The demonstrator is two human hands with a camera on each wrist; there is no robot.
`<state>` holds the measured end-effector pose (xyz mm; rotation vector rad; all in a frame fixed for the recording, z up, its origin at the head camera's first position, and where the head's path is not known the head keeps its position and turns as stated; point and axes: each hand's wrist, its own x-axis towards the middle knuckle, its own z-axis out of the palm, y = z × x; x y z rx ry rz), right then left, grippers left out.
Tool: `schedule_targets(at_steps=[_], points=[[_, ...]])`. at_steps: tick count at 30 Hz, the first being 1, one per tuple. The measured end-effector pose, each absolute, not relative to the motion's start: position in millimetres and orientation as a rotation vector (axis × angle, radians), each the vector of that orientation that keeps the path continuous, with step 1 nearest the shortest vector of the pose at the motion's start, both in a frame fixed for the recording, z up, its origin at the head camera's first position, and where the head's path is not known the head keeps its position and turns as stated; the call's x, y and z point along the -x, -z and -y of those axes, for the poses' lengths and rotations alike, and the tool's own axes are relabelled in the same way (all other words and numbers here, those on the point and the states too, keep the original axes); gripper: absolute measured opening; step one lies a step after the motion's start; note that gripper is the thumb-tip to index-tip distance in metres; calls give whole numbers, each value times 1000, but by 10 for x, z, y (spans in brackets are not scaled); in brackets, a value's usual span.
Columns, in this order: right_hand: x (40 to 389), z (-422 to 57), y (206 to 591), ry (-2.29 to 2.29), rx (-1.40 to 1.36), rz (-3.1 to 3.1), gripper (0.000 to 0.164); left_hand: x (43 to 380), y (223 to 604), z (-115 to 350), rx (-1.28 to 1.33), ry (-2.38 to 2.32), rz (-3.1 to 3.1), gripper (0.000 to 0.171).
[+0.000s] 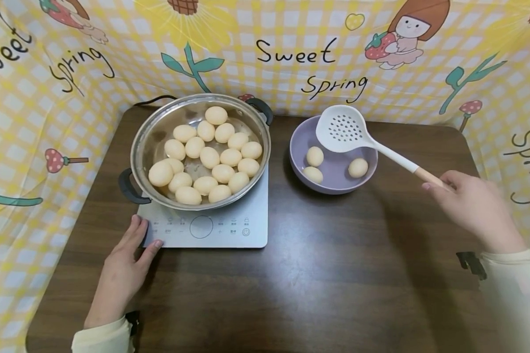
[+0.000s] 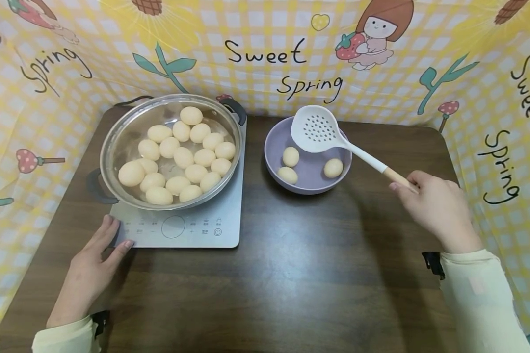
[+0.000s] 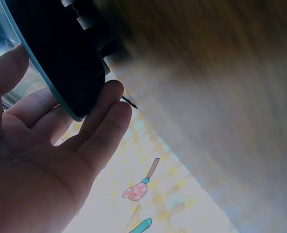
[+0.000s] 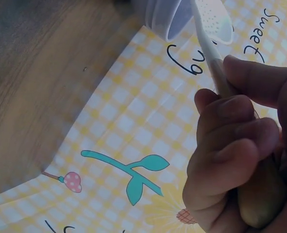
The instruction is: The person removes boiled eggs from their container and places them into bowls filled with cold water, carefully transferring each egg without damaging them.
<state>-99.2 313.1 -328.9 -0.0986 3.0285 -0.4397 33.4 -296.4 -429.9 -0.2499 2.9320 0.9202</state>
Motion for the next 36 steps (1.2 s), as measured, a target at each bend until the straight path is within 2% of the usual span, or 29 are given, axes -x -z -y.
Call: schedule_targets(at_steps=[24,36], points=[[925,-3082,3262,492,71,-3166,32,-344,4315,2975,242,-925,-2933,68],[931,-3074,3231,551,46,-3089,41,-344,4320,2983,244,-940,-2930,68]])
